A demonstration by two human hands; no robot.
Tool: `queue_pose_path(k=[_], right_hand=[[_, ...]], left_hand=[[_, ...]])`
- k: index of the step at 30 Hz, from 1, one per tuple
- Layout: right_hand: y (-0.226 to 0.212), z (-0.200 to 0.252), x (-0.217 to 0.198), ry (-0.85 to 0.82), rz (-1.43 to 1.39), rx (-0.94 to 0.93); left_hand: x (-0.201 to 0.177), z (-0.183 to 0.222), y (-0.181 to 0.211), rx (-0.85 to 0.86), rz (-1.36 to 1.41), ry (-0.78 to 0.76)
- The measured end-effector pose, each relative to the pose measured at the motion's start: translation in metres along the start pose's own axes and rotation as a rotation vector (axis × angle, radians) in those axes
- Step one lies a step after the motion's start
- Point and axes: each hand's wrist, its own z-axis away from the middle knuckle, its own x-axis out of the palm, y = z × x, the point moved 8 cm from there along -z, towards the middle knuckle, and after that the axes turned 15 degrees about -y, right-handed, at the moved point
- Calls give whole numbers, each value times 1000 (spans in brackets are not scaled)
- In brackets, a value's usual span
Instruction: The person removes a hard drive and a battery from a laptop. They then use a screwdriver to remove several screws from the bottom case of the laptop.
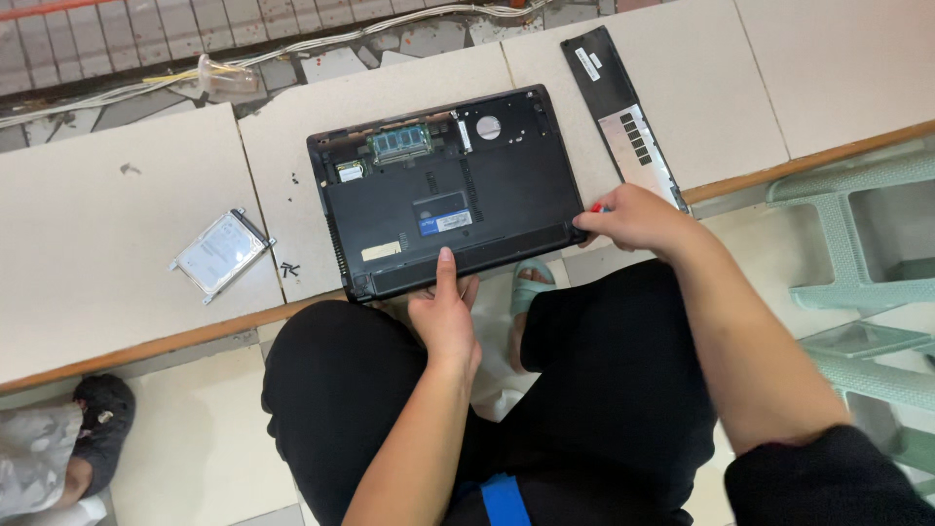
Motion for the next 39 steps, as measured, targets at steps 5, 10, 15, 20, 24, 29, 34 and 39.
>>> queue_pose_path(k=[5, 10, 15, 20, 24, 29, 34, 39], right_hand=[[1, -28, -2, -98, 22, 4], [11, -50, -2, -159, 116, 0], [4, -43, -5, -209, 159, 62], [-4, -21, -9, -291, 33, 122], [0, -32, -10, -281, 61, 116], [-24, -27, -3, -257, 205, 94], [-31, -30, 14, -230, 432, 150], [-43, -15, 18, -101, 592, 183]], left_hand=[[-11, -11, -15, -1, -10, -5], [-3, -6, -7, 1, -18, -3], [-9, -7, -11, -11, -37, -3], [1, 2, -1, -11, -40, -23], [4, 3, 7, -3, -38, -29], [4, 4, 6, -6, -42, -23], [2, 0, 2, -5, -47, -19], [0, -4, -2, -5, -38, -23]])
